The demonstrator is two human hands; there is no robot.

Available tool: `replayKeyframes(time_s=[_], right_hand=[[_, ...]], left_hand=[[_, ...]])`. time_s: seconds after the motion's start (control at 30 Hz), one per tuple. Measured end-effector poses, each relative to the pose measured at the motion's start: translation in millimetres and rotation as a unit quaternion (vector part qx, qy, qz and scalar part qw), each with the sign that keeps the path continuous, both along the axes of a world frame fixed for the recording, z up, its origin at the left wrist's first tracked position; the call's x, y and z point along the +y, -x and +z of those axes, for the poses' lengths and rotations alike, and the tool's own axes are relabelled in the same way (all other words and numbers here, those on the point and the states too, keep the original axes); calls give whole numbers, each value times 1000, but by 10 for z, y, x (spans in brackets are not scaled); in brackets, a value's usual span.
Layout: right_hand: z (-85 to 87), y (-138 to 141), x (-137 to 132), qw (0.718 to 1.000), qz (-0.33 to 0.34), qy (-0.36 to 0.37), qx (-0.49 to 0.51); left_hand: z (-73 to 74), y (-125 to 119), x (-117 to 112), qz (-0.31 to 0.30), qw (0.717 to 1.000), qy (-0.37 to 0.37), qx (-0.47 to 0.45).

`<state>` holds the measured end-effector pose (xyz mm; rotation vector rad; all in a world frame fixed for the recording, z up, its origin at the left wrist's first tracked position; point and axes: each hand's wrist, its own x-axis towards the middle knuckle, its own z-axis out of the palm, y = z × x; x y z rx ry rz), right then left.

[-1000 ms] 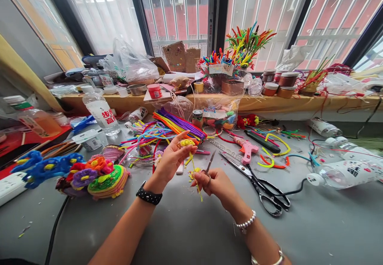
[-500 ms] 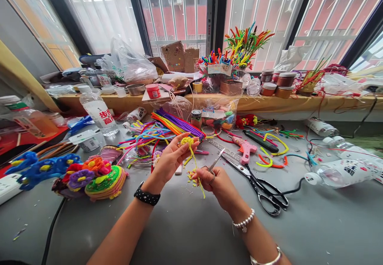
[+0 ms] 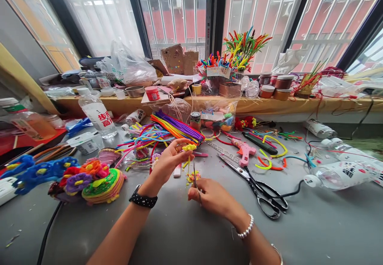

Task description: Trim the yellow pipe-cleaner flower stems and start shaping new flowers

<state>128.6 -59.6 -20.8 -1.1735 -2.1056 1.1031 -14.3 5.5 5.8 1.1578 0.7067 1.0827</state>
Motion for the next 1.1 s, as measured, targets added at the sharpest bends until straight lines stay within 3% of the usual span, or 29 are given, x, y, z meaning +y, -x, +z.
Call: replayKeyframes(time_s=[0.3, 1.1], right_hand=[[18, 30, -16, 999, 48, -7, 21], [-115, 65, 10, 995, 17, 13, 95]], left_hand=[[-33, -33, -17, -15, 999, 31, -8], [-44, -81, -58, -19, 1000, 24, -5]])
